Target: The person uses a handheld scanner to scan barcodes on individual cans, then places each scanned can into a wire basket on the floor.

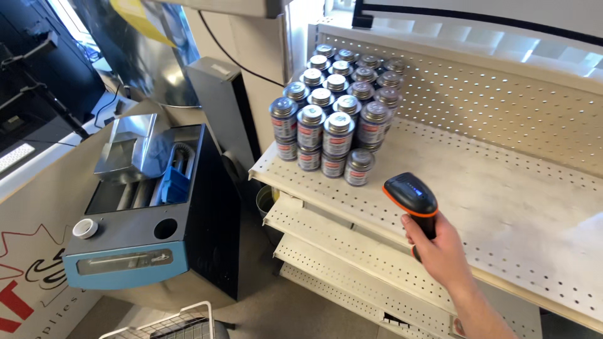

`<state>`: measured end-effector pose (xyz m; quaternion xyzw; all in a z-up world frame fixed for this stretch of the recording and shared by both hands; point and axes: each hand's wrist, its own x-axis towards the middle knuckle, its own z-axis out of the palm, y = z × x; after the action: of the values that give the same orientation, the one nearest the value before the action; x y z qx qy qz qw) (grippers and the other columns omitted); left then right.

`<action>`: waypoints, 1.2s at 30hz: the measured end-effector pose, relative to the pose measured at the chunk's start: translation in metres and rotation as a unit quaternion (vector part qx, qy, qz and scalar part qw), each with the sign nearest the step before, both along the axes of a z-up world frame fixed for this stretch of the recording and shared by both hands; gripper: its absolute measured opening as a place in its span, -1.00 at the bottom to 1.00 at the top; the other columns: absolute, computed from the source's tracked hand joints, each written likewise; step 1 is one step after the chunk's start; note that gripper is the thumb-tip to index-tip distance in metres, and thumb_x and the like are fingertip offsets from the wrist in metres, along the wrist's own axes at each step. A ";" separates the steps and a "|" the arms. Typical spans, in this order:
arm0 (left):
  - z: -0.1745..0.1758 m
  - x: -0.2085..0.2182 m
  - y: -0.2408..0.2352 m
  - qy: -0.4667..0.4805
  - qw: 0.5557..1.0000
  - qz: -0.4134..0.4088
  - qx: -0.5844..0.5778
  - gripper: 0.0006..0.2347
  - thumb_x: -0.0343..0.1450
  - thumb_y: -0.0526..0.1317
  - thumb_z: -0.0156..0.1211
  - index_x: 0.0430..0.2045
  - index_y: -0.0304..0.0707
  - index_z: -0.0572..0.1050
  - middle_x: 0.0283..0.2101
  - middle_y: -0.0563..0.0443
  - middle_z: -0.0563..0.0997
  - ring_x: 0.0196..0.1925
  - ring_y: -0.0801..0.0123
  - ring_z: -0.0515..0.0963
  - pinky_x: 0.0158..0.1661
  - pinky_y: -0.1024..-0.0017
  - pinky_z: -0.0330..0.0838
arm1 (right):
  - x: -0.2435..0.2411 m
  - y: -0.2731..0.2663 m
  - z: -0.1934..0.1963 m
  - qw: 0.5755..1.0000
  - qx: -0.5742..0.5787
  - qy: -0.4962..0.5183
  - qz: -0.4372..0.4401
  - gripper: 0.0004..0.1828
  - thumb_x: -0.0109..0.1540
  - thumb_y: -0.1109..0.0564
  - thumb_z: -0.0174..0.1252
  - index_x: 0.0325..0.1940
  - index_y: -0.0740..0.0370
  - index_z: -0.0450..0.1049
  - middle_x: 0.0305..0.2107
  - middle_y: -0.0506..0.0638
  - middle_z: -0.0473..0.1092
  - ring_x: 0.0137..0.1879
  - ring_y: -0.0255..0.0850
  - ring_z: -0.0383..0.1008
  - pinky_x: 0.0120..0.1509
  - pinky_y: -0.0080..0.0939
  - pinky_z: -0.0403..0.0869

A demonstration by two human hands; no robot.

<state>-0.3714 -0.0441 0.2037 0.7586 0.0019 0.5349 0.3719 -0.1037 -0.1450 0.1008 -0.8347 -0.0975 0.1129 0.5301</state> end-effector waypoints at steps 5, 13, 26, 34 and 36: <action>-0.035 0.064 0.016 0.001 0.999 0.020 0.032 -0.64 0.44 -0.25 0.48 0.13 -0.24 0.59 -0.09 -0.08 0.66 -0.10 0.07 0.68 -0.12 0.16 0.68 | 0.038 -0.025 0.007 0.999 0.034 0.023 -0.012 -0.71 0.46 -0.01 0.26 0.03 0.29 0.52 -0.44 0.11 0.40 -0.41 -0.09 0.35 -0.33 -0.05 0.46; -0.057 0.178 0.081 0.030 0.996 0.043 0.077 -0.56 0.40 -0.23 0.57 0.18 -0.20 0.58 -0.11 -0.05 0.63 -0.14 0.06 0.66 -0.19 0.13 0.70 | 0.064 -0.050 -0.014 1.000 0.026 -0.009 -0.005 -0.62 0.45 -0.12 0.37 0.00 0.27 0.58 -0.39 0.17 0.56 -0.16 -0.02 0.69 0.05 0.12 0.65; -0.086 0.293 0.193 0.066 0.964 0.135 0.220 -0.53 0.47 -0.26 0.45 0.31 -0.24 0.50 0.17 -0.21 0.58 0.14 -0.12 0.72 0.08 0.10 0.68 | 0.043 -0.043 -0.021 0.995 0.042 -0.046 -0.078 -0.66 0.49 -0.03 0.37 -0.01 0.35 0.59 -0.38 0.27 0.59 -0.18 0.04 0.70 0.01 0.13 0.65; -0.153 0.308 0.160 0.309 0.880 0.138 0.333 -0.31 0.46 -0.02 0.32 0.56 -0.08 0.28 0.46 -0.01 0.43 -0.29 0.07 0.84 -0.38 0.11 0.77 | 0.029 -0.039 -0.028 0.991 0.060 -0.055 -0.106 -0.72 0.50 -0.02 0.36 -0.02 0.26 0.61 -0.41 0.19 0.58 -0.21 -0.03 0.69 0.04 0.05 0.63; -0.150 0.310 0.155 0.308 0.860 0.169 0.371 -0.26 0.41 0.02 0.39 0.54 -0.16 0.31 0.38 0.00 0.46 -0.26 0.22 0.84 -0.40 0.22 0.77 | 0.026 -0.035 -0.024 0.990 0.069 -0.055 -0.111 -0.73 0.49 -0.01 0.38 -0.02 0.26 0.60 -0.42 0.18 0.56 -0.22 -0.05 0.67 0.03 0.03 0.62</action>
<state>-0.0610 0.1109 0.0541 0.9545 0.0459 0.2900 -0.0530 -0.0778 -0.1796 0.0765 -0.8069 -0.0407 0.0002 0.5892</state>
